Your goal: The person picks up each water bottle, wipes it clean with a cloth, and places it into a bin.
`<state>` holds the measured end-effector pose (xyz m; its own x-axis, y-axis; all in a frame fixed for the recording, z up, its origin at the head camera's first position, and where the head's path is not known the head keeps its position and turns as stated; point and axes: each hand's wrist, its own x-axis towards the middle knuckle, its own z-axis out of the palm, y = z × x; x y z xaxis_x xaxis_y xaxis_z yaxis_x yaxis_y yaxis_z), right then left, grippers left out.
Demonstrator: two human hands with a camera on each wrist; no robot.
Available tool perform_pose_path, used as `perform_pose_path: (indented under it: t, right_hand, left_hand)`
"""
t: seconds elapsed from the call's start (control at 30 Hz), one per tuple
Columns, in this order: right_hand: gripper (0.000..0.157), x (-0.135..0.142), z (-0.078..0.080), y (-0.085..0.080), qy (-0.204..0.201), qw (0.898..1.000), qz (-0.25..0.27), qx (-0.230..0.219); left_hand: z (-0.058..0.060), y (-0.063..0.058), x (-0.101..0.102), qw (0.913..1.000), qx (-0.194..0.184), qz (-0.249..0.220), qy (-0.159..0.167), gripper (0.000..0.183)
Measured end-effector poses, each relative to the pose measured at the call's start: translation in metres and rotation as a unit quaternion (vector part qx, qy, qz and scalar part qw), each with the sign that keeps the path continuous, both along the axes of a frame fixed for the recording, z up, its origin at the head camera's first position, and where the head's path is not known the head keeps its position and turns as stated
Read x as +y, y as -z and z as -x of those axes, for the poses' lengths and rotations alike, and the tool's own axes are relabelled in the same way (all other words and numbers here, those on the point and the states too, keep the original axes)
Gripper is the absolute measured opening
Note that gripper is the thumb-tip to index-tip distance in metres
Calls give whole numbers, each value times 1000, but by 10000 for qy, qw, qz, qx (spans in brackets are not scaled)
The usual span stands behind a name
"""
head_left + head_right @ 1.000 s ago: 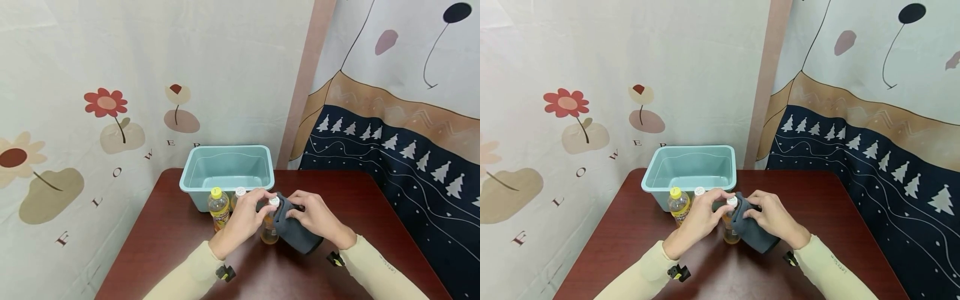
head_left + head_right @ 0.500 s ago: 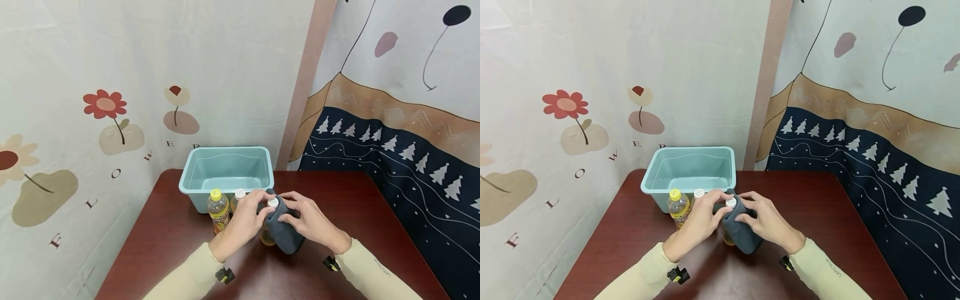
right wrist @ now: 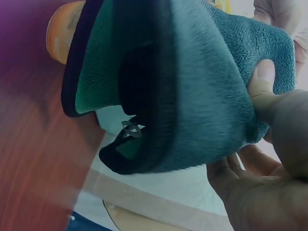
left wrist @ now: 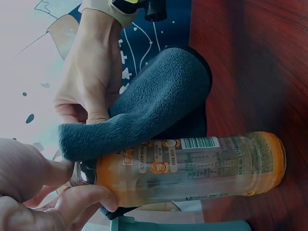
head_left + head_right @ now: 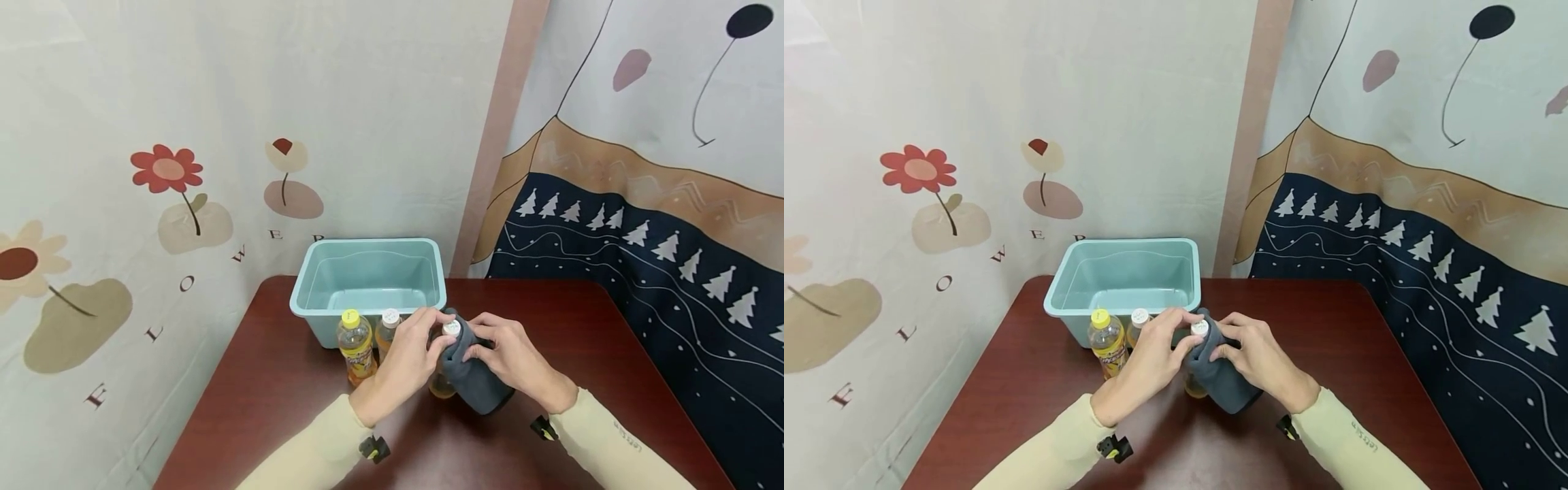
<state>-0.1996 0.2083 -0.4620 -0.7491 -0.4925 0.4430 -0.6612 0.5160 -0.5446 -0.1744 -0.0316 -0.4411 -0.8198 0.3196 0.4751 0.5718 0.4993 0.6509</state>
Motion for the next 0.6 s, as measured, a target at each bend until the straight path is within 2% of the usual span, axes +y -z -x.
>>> perform_pose_path:
  t: [0.13,0.3,0.5,0.6]
  right_hand:
    - [42,4,1,1,134,9998,-113,100]
    - [39,9,3,10,154,9993,-323,-86]
    - [31,7,6,40,-20,9960,-829,-319]
    - [26,4,8,57,-117,9916,-1113,-654]
  left_hand:
    - [0,-1,1,10000,30,9,16,24]
    - [0,0,1,9999,76,66,17,22]
    - [-1,1,0,10000,82,55,0,24]
    - [-2,1,1,9999,127,109,4,24]
